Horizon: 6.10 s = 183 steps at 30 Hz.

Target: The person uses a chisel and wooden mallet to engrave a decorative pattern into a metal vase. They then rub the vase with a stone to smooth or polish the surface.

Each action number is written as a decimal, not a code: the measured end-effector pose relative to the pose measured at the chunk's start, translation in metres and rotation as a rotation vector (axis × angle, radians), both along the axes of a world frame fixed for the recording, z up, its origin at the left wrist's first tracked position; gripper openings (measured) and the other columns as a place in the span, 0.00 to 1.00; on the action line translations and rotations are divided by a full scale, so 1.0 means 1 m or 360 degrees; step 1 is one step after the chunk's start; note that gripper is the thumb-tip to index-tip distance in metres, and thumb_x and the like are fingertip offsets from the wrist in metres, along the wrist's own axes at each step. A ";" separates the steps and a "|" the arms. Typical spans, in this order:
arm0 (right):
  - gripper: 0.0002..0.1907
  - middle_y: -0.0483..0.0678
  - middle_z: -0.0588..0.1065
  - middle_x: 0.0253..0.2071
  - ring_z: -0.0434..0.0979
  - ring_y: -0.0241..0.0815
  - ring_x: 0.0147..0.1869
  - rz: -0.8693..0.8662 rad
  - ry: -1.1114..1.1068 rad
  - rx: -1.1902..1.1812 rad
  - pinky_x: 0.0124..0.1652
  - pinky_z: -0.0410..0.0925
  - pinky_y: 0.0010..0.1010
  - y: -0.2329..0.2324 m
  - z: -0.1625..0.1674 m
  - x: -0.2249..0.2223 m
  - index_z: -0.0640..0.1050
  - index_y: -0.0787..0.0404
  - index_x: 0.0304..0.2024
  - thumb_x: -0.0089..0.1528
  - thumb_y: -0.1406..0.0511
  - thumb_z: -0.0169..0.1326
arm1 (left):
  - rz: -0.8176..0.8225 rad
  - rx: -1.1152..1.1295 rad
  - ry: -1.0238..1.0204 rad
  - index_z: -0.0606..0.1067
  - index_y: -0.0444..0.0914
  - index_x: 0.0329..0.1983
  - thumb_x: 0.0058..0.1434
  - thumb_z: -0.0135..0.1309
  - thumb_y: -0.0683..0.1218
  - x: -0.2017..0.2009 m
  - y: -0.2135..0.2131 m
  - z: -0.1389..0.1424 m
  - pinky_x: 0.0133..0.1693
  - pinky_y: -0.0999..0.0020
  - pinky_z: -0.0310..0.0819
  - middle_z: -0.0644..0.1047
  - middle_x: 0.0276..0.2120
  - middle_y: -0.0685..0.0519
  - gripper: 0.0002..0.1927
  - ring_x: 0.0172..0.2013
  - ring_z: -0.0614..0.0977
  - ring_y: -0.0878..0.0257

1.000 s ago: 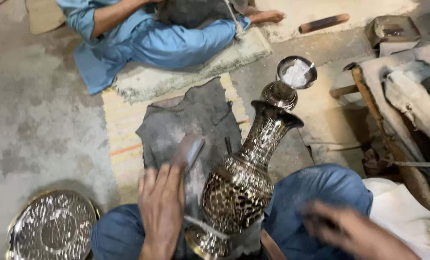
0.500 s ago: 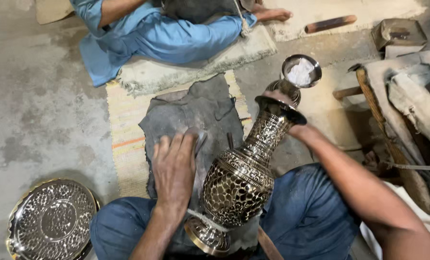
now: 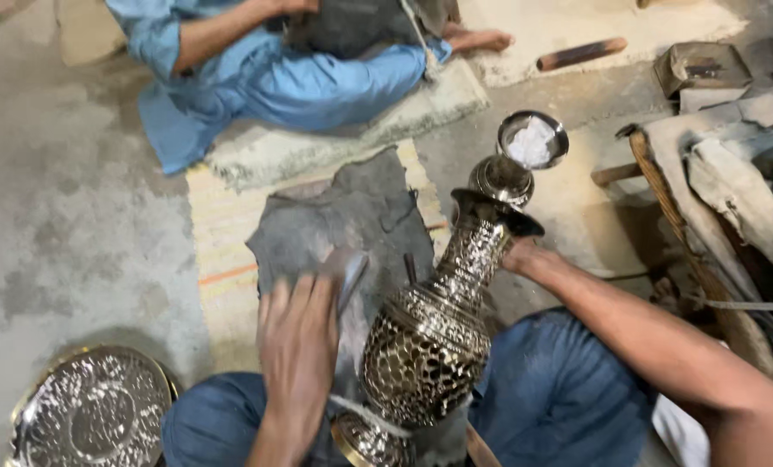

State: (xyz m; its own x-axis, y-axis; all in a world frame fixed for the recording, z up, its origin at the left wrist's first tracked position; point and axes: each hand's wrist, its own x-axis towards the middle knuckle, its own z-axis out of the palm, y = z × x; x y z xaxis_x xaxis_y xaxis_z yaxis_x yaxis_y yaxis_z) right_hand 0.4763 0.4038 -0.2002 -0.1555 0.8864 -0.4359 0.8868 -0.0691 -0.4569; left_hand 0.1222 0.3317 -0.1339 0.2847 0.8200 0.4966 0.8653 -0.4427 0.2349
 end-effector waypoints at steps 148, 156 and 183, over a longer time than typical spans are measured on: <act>0.32 0.49 0.60 0.77 0.46 0.58 0.85 0.1025 0.0818 0.1239 0.79 0.47 0.58 0.044 -0.028 -0.110 0.72 0.54 0.68 0.66 0.47 0.57 | -0.0204 -0.0078 0.0192 0.78 0.36 0.51 0.57 0.58 0.39 -0.003 0.014 -0.022 0.44 0.52 0.69 0.76 0.41 0.48 0.17 0.41 0.74 0.50; 0.32 0.49 0.60 0.78 0.43 0.59 0.86 0.1017 0.0868 0.1093 0.80 0.47 0.58 0.043 -0.013 -0.114 0.72 0.52 0.68 0.67 0.48 0.58 | -0.0207 -0.0037 0.0187 0.78 0.35 0.49 0.49 0.60 0.40 -0.006 0.021 -0.004 0.46 0.50 0.69 0.77 0.43 0.47 0.21 0.43 0.75 0.49; 0.32 0.55 0.53 0.80 0.45 0.59 0.86 0.0913 0.0954 0.1108 0.79 0.47 0.58 0.031 -0.005 -0.117 0.73 0.52 0.67 0.66 0.47 0.59 | -0.0206 0.0027 0.0281 0.77 0.36 0.51 0.54 0.57 0.38 -0.002 0.022 -0.008 0.49 0.52 0.71 0.79 0.47 0.48 0.19 0.45 0.76 0.51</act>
State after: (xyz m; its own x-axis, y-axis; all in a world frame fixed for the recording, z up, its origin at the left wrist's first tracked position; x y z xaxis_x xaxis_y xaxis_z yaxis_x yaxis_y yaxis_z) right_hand 0.3597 0.4347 -0.2055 -0.6464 0.6370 0.4200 0.3235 0.7273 -0.6053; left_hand 0.1199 0.3535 -0.1418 0.4708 0.7630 0.4430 0.8280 -0.5554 0.0766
